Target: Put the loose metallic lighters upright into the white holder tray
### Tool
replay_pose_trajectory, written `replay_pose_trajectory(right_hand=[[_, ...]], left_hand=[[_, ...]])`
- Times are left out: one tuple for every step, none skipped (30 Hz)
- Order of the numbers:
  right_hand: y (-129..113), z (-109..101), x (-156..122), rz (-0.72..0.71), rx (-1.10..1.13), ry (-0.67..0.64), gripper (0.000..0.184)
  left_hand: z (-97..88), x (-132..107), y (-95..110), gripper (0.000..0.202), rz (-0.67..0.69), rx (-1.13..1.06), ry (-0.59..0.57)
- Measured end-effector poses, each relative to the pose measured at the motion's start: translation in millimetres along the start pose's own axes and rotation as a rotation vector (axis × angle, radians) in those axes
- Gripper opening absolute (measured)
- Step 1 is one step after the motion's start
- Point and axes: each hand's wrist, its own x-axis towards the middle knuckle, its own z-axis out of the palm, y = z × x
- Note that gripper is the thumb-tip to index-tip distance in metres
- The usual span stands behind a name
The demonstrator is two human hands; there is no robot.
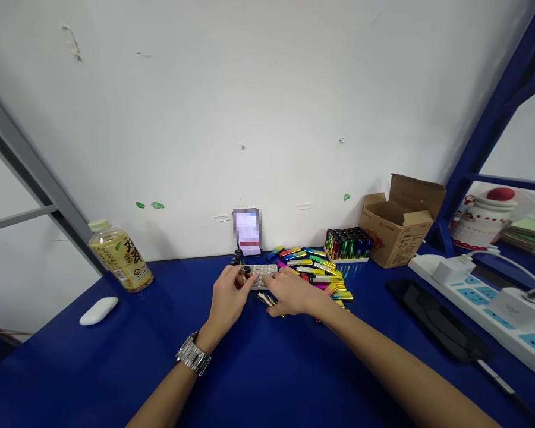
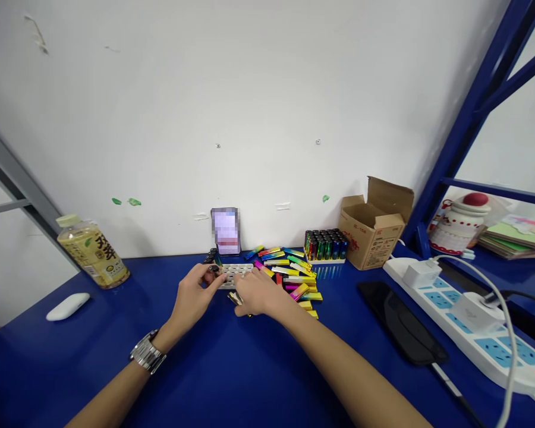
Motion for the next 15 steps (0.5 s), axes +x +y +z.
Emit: replay_pose_trajectory(right_hand=[[-2.2, 1.5, -1.1, -0.011, -0.016, 0.021, 0.044], [-4.4, 2.5, -2.1, -0.017, -0.037, 0.031, 0.043], [-6.5, 2.9, -2.8, -0.02, -0.058, 0.029, 0.042], [-8.1, 2.9, -3.2, -0.02, -0.073, 0.016, 0.04], [-8.8, 2.4, -3.2, -0.018, -0.069, -0.002, 0.037], [-8.2, 1.7, -2.8, -0.016, -0.043, -0.014, 0.031], [-6.2, 0.9, -2.2, -0.022, 0.004, -0.019, 0.023], [-2.8, 0.1, -1.5, -0.041, 0.068, -0.015, 0.015], [2.0, -0.4, -0.7, -0.065, 0.148, 0.0, 0.007], [7.6, -0.5, 0.0, -0.088, 0.229, 0.026, 0.003], [13.8, -0.1, 0.6, -0.11, 0.313, 0.064, 0.005], [19.9, 0.8, 1.1, -0.098, 0.395, 0.125, 0.007], [25.6, 2.3, 1.5, -0.063, 0.478, 0.189, 0.009], [30.4, 4.4, 2.0, -0.026, 0.581, 0.239, 0.012], [34.3, 6.9, 2.8, 0.012, 0.701, 0.279, 0.014]], left_hand=[[-0.2, -0.3, 1.1, 0.024, 0.0, -0.003, 0.015], [-0.2, -0.9, 2.1, 0.026, -0.008, -0.011, 0.022], [0.1, -1.7, 2.8, 0.027, -0.025, -0.034, 0.021], [0.6, -2.6, 3.4, 0.027, -0.048, -0.07, 0.01], [1.3, -3.6, 3.8, 0.026, -0.079, -0.119, -0.014], [2.1, -4.6, 4.3, 0.026, -0.116, -0.175, -0.051], [3.0, -5.5, 4.7, 0.026, -0.151, -0.233, -0.091], [3.8, -6.3, 5.1, 0.026, -0.178, -0.287, -0.125], [4.5, -6.9, 5.5, 0.026, -0.197, -0.328, -0.145], [5.2, -7.3, 5.8, 0.026, -0.208, -0.355, -0.145], [6.0, -7.7, 6.0, 0.027, -0.213, -0.372, -0.127], [6.9, -8.1, 6.3, 0.028, -0.215, -0.382, -0.102], [8.1, -8.5, 6.8, 0.029, -0.219, -0.392, -0.081], [9.8, -8.9, 7.5, 0.03, -0.224, -0.407, -0.071], [12.1, -9.3, 8.7, 0.031, -0.232, -0.433, -0.071]])
